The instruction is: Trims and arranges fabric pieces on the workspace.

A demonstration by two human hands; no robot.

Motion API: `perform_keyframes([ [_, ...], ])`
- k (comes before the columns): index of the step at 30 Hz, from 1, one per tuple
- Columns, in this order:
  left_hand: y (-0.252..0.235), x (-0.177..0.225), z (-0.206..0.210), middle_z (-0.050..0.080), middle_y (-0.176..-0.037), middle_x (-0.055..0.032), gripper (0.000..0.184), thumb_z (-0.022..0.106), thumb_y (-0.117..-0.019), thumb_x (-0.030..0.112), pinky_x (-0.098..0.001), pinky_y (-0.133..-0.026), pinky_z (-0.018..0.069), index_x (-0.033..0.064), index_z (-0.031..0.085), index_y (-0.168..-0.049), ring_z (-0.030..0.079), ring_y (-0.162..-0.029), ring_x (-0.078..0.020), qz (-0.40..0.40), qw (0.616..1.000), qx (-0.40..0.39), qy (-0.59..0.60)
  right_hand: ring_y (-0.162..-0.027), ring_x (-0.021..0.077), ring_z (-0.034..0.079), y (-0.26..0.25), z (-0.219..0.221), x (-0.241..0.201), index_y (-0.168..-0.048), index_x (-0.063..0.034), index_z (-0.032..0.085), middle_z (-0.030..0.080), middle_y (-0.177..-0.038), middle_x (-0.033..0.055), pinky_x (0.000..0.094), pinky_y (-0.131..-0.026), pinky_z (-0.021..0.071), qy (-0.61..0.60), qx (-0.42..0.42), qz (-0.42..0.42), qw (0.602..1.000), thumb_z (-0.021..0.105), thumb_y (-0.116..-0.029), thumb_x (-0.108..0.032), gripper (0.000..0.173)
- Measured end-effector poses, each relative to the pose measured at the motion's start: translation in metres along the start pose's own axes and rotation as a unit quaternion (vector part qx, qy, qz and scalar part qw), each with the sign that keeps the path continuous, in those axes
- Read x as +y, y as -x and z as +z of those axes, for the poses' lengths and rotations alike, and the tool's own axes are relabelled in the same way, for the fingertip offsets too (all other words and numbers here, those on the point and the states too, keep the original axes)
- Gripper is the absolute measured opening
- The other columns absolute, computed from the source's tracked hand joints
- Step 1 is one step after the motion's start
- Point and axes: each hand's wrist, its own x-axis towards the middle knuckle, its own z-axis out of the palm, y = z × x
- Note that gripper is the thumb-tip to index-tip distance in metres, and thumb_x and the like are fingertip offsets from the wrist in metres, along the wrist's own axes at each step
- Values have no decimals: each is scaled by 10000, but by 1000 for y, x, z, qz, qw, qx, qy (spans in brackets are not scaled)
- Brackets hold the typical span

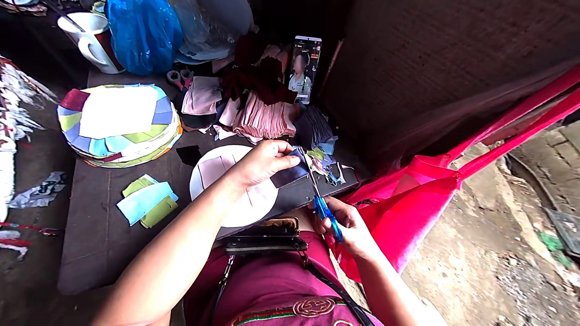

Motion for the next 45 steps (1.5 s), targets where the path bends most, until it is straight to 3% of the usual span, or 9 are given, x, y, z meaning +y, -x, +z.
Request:
perform_keyframes([
  [21,-1,0,0,658,-779,34,101,541,-1012,5,-205,-724,544,31,617,-951,637,-733,-15,9,1000,10,-5,-621,-105,522,7,-2,-3,-1154,-17,647,621,-786,-174,94,-564,448,29,29,5,999,689,-951,-298,349],
  [29,-2,-3,3,648,-778,40,115,552,-996,-5,-186,-718,526,32,633,-923,617,-732,1,8,1000,0,-13,-653,-69,575,5,-4,-1,-1165,-101,643,634,-791,-184,134,-605,495,-18,-19,-4,1000,648,-942,-558,509],
  [33,-1,-3,5,644,-768,34,101,571,-984,-18,-188,-712,526,26,631,-916,617,-722,-5,-4,1000,-18,-15,-641,-69,567,3,-4,-2,-1168,-94,639,620,-784,-187,137,-594,497,-11,-11,1,1000,666,-940,-526,489],
  [38,-1,-3,4,653,-777,26,85,571,-985,-4,-191,-724,530,15,640,-940,624,-732,-7,-6,999,-29,-32,-624,-96,518,3,-4,-4,-1159,-63,635,599,-786,-192,109,-569,452,15,5,11,1000,687,-949,-390,392],
  [45,-2,-1,-1,662,-761,24,103,547,-996,-8,-169,-637,531,28,631,-949,626,-665,-6,-5,999,-33,4,-608,-88,518,7,-4,0,-1148,-59,646,598,-761,-184,112,-559,452,18,36,-2,999,690,-952,-396,392],
])
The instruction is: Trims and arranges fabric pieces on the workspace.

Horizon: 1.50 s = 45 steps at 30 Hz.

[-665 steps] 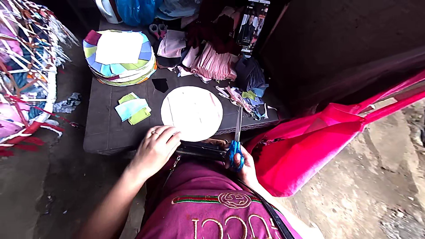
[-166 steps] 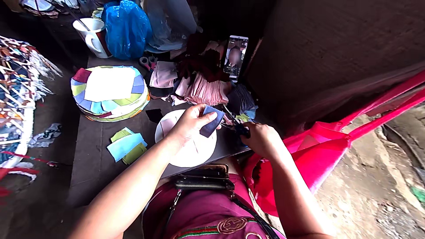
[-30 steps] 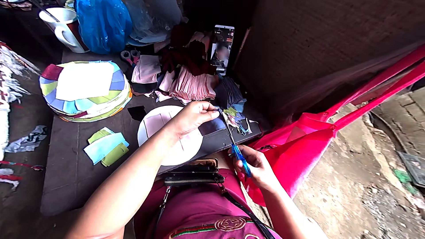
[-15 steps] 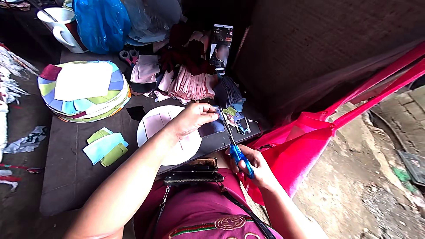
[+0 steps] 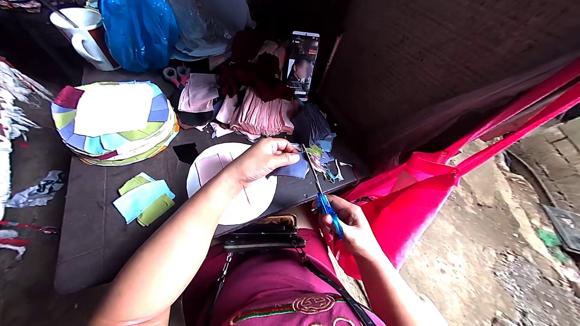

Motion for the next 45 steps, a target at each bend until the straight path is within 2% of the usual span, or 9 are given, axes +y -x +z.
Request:
perform_keyframes([
  [14,-3,6,-5,659,-920,-5,110,546,-997,-23,-199,-702,552,37,590,-1079,651,-787,-42,-9,995,97,-3,-556,-74,499,4,-8,4,-1122,-104,657,578,-701,-191,121,-518,432,-28,60,21,998,699,-944,-360,315],
  [18,-1,7,-7,650,-949,-17,145,488,-997,-45,-205,-743,561,17,585,-1086,650,-804,-42,9,994,103,-24,-590,-44,569,-7,-14,-9,-1229,7,557,647,-790,-70,150,-552,499,165,169,35,971,674,-929,-208,387],
  [20,0,10,-9,645,-985,-52,178,511,-981,-58,-217,-740,552,-1,599,-1124,639,-809,-61,11,991,106,-76,-621,52,609,-21,-28,-16,-1288,43,548,677,-799,44,252,-618,530,345,201,60,915,702,-922,-207,470],
  [23,5,22,-16,647,-1007,-80,227,595,-952,-71,-232,-763,550,-7,594,-1171,642,-839,-72,8,983,107,-146,-838,420,688,-50,-39,-36,-1309,12,582,698,-903,242,621,-766,518,472,198,187,839,718,-946,-196,440],
  [25,10,32,-22,662,-991,-75,259,641,-924,-73,-234,-784,553,0,600,-1169,653,-855,-71,16,977,107,-182,-980,497,670,-69,-41,-43,-1321,-13,591,697,-1000,281,686,-833,487,508,180,256,803,710,-964,-216,427],
  [33,39,37,-60,668,-1052,-20,261,498,-976,-70,-231,-837,578,27,584,-1203,675,-920,-53,55,979,144,-130,-1042,506,651,-106,-34,-42,-1106,76,669,675,-1052,309,695,-859,496,560,84,274,778,684,-959,-109,236],
  [40,45,12,-68,666,-1081,-57,332,601,-937,-65,-229,-846,565,2,576,-1261,669,-927,-60,75,971,202,-102,-1045,494,652,-111,-39,-47,-1111,79,677,677,-1059,306,683,-892,486,592,-4,281,755,605,-1023,-116,225],
  [43,48,14,-67,669,-1045,-64,366,654,-901,-69,-212,-809,553,-10,584,-1255,658,-890,-50,87,962,205,-157,-1015,504,658,-108,-14,-63,-1128,58,695,682,-1070,301,709,-862,486,585,79,181,787,637,-1016,-159,251],
  [45,49,14,-65,680,-1003,-52,368,685,-889,-58,-184,-762,544,-4,601,-1243,651,-833,-28,85,958,200,-187,-802,369,685,-107,10,-72,-1145,25,703,704,-940,217,570,-720,548,531,101,34,841,663,-999,-164,243],
])
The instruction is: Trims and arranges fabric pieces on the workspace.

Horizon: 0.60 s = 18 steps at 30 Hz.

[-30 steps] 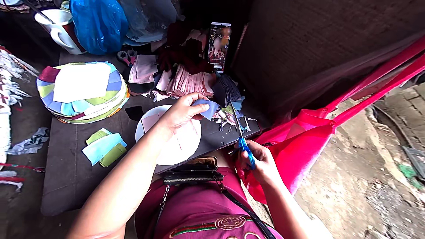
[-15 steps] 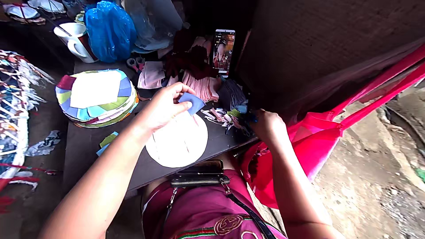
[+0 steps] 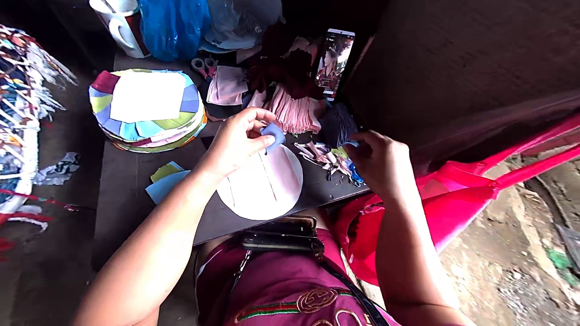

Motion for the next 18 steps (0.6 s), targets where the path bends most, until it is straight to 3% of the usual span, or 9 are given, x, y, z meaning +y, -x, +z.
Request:
perform_keyframes([
  [1,0,0,0,685,-985,-49,365,699,-883,-53,-175,-742,539,1,609,-1232,648,-811,-21,2,1000,-7,-13,-728,262,669,1,4,-11,-1150,12,703,699,-897,160,450,-659,560,-57,23,-66,996,661,-989,-158,237],
  [3,1,0,1,688,-964,-47,374,721,-875,-36,-174,-736,538,6,615,-1231,647,-797,-21,11,999,-24,-41,-778,140,665,-5,13,-31,-1201,-1,676,693,-968,108,291,-654,565,-163,19,-170,972,649,-971,-161,281],
  [5,1,-1,0,685,-914,-48,394,754,-853,-25,-181,-717,538,3,628,-1226,646,-766,-33,25,997,-29,-63,-896,144,686,-14,24,-49,-1248,-21,661,702,-1106,122,265,-696,568,-206,-5,-214,955,675,-962,-184,330],
  [7,2,0,0,703,-900,-39,398,769,-842,-17,-160,-718,554,-1,623,-1212,668,-761,-14,38,996,-36,-67,-954,173,683,-23,36,-60,-1227,-27,678,704,-1134,129,291,-740,560,-220,-23,-216,951,704,-947,-188,324],
  [12,4,2,1,700,-912,-31,401,760,-834,-25,-154,-715,541,-5,618,-1209,656,-758,-6,39,997,-41,-53,-825,39,660,-30,54,-70,-1014,-34,722,713,-951,53,190,-732,535,-276,-17,-182,944,709,-920,-114,124],
  [18,3,1,3,688,-928,-52,392,769,-833,-35,-174,-722,554,-6,611,-1191,664,-772,-30,11,998,-51,-19,-772,-16,641,-28,57,-64,-999,-41,605,678,-926,5,144,-691,534,-366,-31,-141,919,685,-891,-21,136],
])
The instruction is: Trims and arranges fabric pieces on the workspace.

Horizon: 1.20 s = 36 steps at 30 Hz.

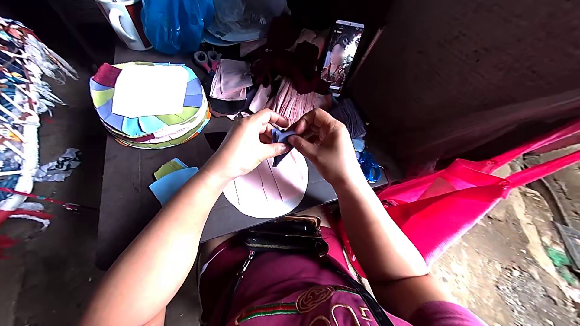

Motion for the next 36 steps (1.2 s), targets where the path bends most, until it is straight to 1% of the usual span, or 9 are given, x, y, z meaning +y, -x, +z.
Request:
perform_keyframes([
  [2,0,2,2,694,-939,-44,389,751,-837,-63,-169,-744,561,-11,593,-1189,675,-793,-23,-5,1000,-3,22,-772,-19,632,1,-3,-1,-1022,-46,581,651,-914,-9,139,-698,534,-21,0,6,1000,690,-884,-8,180],
  [5,1,1,3,653,-908,-22,338,720,-846,-84,-151,-729,547,-17,602,-1156,644,-773,-9,8,998,-3,63,-789,-25,635,2,-5,-1,-1081,-9,656,684,-944,4,129,-706,526,-10,0,-15,1000,667,-901,-18,181],
  [10,1,-2,4,666,-893,38,105,595,-974,-14,-189,-772,560,41,627,-1057,652,-814,-8,-16,987,7,161,-767,-28,636,5,-3,0,-991,-38,672,691,-910,-12,131,-685,528,-2,18,-24,1000,677,-905,-41,87],
  [13,2,0,4,676,-893,49,110,510,-1040,55,-222,-760,573,84,616,-1033,666,-812,-29,-62,969,17,237,-774,-30,637,5,0,2,-990,-32,632,674,-910,-9,130,-690,535,-7,32,-52,998,671,-914,-48,87],
  [17,1,2,3,674,-873,37,160,528,-989,-48,-217,-744,582,91,588,-1040,676,-783,-40,-94,954,39,282,-813,5,636,8,2,0,-986,-2,622,670,-930,42,150,-719,530,18,42,-102,994,646,-908,-30,87],
  [19,-1,3,3,661,-860,35,202,540,-960,-85,-217,-737,582,97,564,-1045,672,-772,-44,-101,951,58,285,-822,41,632,12,1,-7,-1034,11,624,653,-951,74,160,-721,528,53,35,-112,992,634,-913,-17,125],
  [23,-4,-1,-3,648,-909,25,158,540,-997,-31,-252,-758,586,101,541,-1082,672,-801,-66,-105,947,110,284,-829,61,638,16,-2,-19,-1193,34,663,687,-1063,122,168,-711,521,94,9,-125,988,609,-917,-4,283],
  [29,-9,-6,-22,619,-999,-14,183,516,-1022,19,-302,-808,583,71,516,-1198,669,-864,-100,-106,930,223,272,-703,44,592,18,0,-28,-995,-9,707,645,-914,73,158,-602,497,135,-41,-115,983,603,-887,-28,151],
  [36,-12,-11,-43,601,-1029,-46,230,540,-1002,13,-296,-805,571,37,520,-1230,656,-888,-113,-73,924,298,227,-573,96,641,22,21,-37,-997,-66,631,673,-787,45,256,-523,563,135,-175,-2,975,671,-930,-22,90],
])
